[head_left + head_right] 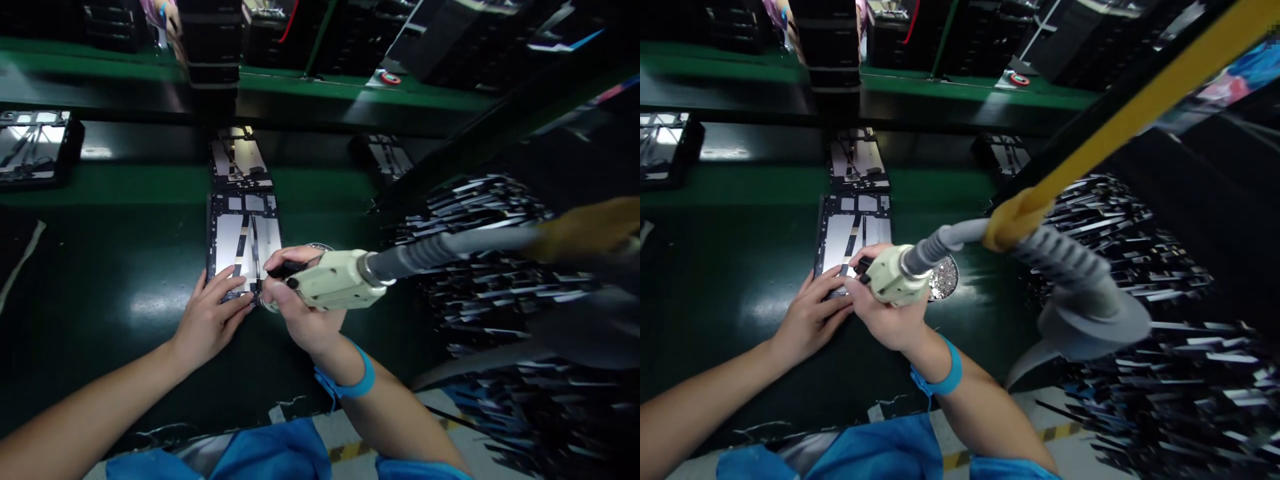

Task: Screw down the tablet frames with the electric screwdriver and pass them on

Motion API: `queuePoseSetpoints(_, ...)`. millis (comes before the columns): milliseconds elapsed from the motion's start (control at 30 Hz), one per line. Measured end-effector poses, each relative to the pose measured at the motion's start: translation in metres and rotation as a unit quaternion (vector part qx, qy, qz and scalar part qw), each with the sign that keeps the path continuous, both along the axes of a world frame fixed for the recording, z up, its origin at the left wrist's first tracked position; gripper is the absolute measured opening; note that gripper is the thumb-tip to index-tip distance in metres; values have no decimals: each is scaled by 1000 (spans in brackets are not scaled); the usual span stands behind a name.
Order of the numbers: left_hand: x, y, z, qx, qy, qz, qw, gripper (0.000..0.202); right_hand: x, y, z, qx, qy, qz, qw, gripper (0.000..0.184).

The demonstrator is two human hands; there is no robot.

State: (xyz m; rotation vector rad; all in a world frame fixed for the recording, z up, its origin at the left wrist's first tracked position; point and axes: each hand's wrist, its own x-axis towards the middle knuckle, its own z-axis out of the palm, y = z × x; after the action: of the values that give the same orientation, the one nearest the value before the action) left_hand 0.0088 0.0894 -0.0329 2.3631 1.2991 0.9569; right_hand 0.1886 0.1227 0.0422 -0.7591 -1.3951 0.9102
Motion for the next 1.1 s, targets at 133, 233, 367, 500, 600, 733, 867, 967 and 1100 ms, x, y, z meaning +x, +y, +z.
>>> queuePoseSetpoints(133, 1, 0, 3, -9, 3, 0, 1000, 24, -4, 0, -4, -17, -1, -1, 1000, 27)
queuePoseSetpoints(233, 0, -1, 3, -4, 6, 3, 1000, 25, -3, 0, -4, -32, -7, 4, 999, 26)
queuePoseSetpoints(367, -3, -3, 0, 17, 18, 0, 1000, 25, -4, -1, -1, -6, -29, 16, 999, 25)
queuePoseSetpoints(500, -6, -2, -4, 29, 11, -12, 999, 25, -9, -3, 0, -7, -60, -17, 998, 18)
queuePoseSetpoints(600, -7, -1, -5, 33, 9, -20, 999, 25, -8, -2, -1, -1, -66, -15, 998, 15)
queuePoseSetpoints(733, -6, -1, -6, 22, 15, -12, 1000, 23, 10, 10, 2, 34, -53, -52, 997, 19)
queuePoseSetpoints(867, -3, -2, -6, 18, 15, 3, 1000, 20, 37, 38, 0, 39, 25, -209, 977, 20)
queuePoseSetpoints(967, -3, -2, -6, 21, 14, 7, 1000, 19, 49, 53, -10, 14, 5, -232, 973, 19)
queuePoseSetpoints(1100, -4, -2, -4, 14, 17, 6, 1000, 20, 54, 59, -24, -10, -22, -240, 971, 20)
